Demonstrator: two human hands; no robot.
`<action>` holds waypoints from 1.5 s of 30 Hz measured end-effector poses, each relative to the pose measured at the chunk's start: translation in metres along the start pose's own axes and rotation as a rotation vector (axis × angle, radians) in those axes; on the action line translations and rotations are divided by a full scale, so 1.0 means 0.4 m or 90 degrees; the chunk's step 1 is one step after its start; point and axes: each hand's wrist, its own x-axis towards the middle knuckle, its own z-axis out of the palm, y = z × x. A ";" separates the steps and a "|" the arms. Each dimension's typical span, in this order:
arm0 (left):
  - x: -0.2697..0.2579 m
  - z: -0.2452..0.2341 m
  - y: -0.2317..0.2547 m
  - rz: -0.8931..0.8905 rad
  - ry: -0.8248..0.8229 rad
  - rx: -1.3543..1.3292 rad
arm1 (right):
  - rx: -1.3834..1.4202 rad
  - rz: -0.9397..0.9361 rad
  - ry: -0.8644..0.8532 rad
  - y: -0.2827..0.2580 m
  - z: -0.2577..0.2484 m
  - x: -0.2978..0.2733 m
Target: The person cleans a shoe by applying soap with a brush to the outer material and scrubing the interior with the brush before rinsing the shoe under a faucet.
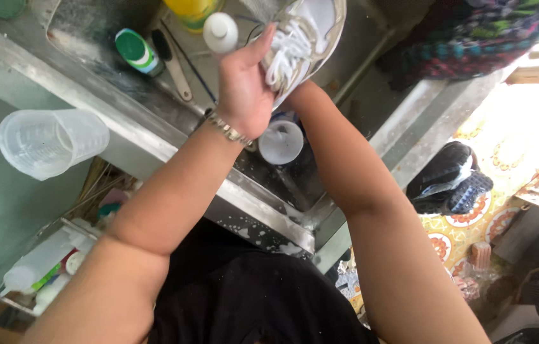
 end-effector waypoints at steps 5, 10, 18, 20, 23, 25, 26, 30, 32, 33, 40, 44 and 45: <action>-0.137 0.115 0.049 0.014 -0.023 0.038 | 0.254 0.045 -0.124 -0.012 -0.108 -0.214; -0.306 0.215 0.079 -0.012 0.028 0.128 | 0.146 -0.016 -0.120 -0.092 -0.081 -0.338; -0.527 0.191 0.014 -0.053 0.163 0.109 | -0.106 0.232 -0.216 -0.109 -0.005 -0.330; -0.556 0.168 -0.011 -0.036 0.163 0.114 | 0.003 0.255 -0.055 -0.094 -0.031 -0.351; -0.564 0.132 -0.026 0.001 0.142 0.140 | -0.058 0.147 -0.059 -0.097 -0.046 -0.345; -0.565 0.118 -0.029 0.001 0.172 0.162 | 0.029 0.188 -0.017 -0.104 -0.037 -0.342; -0.568 0.112 -0.028 -0.001 0.168 0.144 | 0.071 0.210 0.004 -0.106 -0.032 -0.344; -0.561 0.101 -0.022 -0.001 0.120 0.093 | 0.043 0.226 0.071 -0.104 -0.012 -0.324; -0.563 0.099 -0.020 -0.007 0.086 0.065 | 0.130 0.304 0.076 -0.110 -0.013 -0.323; -0.562 0.097 -0.018 -0.012 0.066 0.047 | 0.144 0.313 0.051 -0.115 -0.015 -0.326; -0.565 0.093 -0.011 -0.023 0.054 0.003 | 0.008 0.225 -0.095 -0.153 -0.020 -0.339; -0.546 0.087 -0.016 -0.031 0.094 0.025 | -0.007 0.159 -0.095 -0.199 0.002 -0.320; -0.542 0.084 -0.017 -0.037 0.101 0.040 | -0.011 0.151 -0.094 -0.206 0.006 -0.315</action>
